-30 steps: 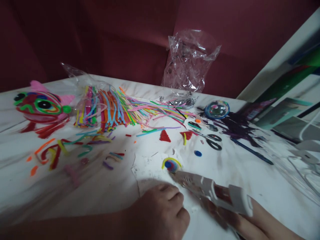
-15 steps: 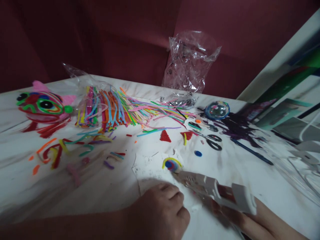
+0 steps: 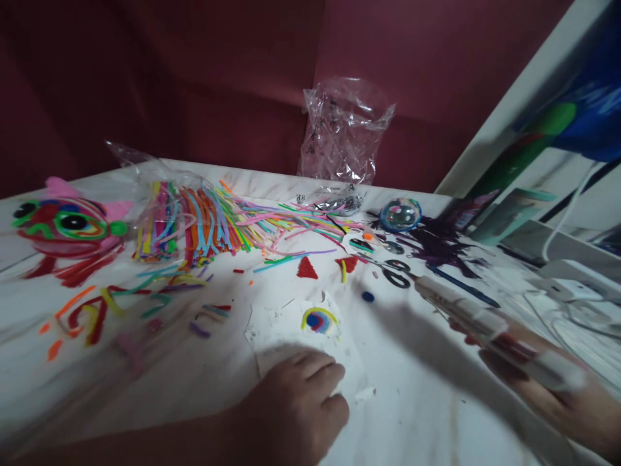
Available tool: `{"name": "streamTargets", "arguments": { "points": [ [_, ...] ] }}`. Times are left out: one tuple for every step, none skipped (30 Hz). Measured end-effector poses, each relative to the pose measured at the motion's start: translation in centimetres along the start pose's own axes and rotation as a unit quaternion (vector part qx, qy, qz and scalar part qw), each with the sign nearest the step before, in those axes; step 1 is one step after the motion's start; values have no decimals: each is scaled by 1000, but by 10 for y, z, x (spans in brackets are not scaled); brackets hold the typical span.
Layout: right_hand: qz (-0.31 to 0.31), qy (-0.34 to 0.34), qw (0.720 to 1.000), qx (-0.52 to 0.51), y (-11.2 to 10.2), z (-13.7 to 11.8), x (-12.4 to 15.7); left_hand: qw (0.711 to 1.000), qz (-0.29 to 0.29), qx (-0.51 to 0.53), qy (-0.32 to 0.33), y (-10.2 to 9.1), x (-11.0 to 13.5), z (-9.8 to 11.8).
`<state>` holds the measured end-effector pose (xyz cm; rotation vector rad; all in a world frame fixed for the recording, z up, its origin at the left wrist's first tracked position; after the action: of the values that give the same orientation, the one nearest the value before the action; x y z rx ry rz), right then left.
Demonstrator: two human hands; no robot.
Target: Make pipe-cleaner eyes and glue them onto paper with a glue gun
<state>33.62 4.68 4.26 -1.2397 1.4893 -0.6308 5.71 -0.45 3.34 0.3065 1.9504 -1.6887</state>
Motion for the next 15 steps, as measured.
{"name": "streamTargets", "arguments": {
  "points": [
    [-12, -59, 998, 14, 1, -1, -2, 1000, 19, 0, -7, -4, -1, 0],
    [-19, -100, 994, 31, 2, 2, -2, 999, 46, 4, -10, -8, -1, 1],
    [-27, -113, 992, 51, 5, 8, -2, 997, 78, 15, -15, -13, 0, 1],
    [-27, -110, 991, 71, 7, 15, -1, 993, 107, 35, -29, -16, 1, 0],
    [-31, -99, 991, 90, 10, 22, 0, 988, 134, 63, -53, -19, 3, -4],
    [-39, -85, 990, 107, 12, 29, 1, 979, 155, 96, -89, -21, 5, -10],
    [-53, -78, 988, 120, 15, 33, 2, 967, 171, 128, -139, -21, 9, -18],
    [-73, -79, 986, 131, 18, 36, 2, 950, 177, 163, -197, -19, 12, -28],
    [-90, -78, 983, 139, 20, 38, 2, 929, 174, 199, -260, -16, 16, -38],
    [-107, -76, 981, 143, 22, 40, 1, 902, 173, 234, -318, -12, 20, -47],
    [-117, -74, 980, 143, 21, 41, -1, 873, 172, 267, -371, -9, 23, -54],
    [-114, -72, 981, 140, 20, 42, -2, 844, 170, 297, -414, -5, 26, -60],
    [-101, -72, 983, 133, 16, 42, -4, 820, 167, 321, -444, -2, 28, -64],
    [-81, -75, 986, 125, 12, 41, -5, 802, 165, 337, -464, 0, 29, -67],
    [-63, -84, 988, 116, 8, 40, -4, 792, 164, 345, -476, 1, 29, -68]
  ]
}}
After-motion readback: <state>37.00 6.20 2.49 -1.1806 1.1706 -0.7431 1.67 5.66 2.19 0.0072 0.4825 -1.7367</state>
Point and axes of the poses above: each hand's wrist, its own x-axis away from the middle knuckle, its own y-axis out of the palm, z = x × y, the point moved 7 cm from there along -x, towards the middle knuckle, and after that the axes turned 15 degrees about y, right-handed, at the moved point
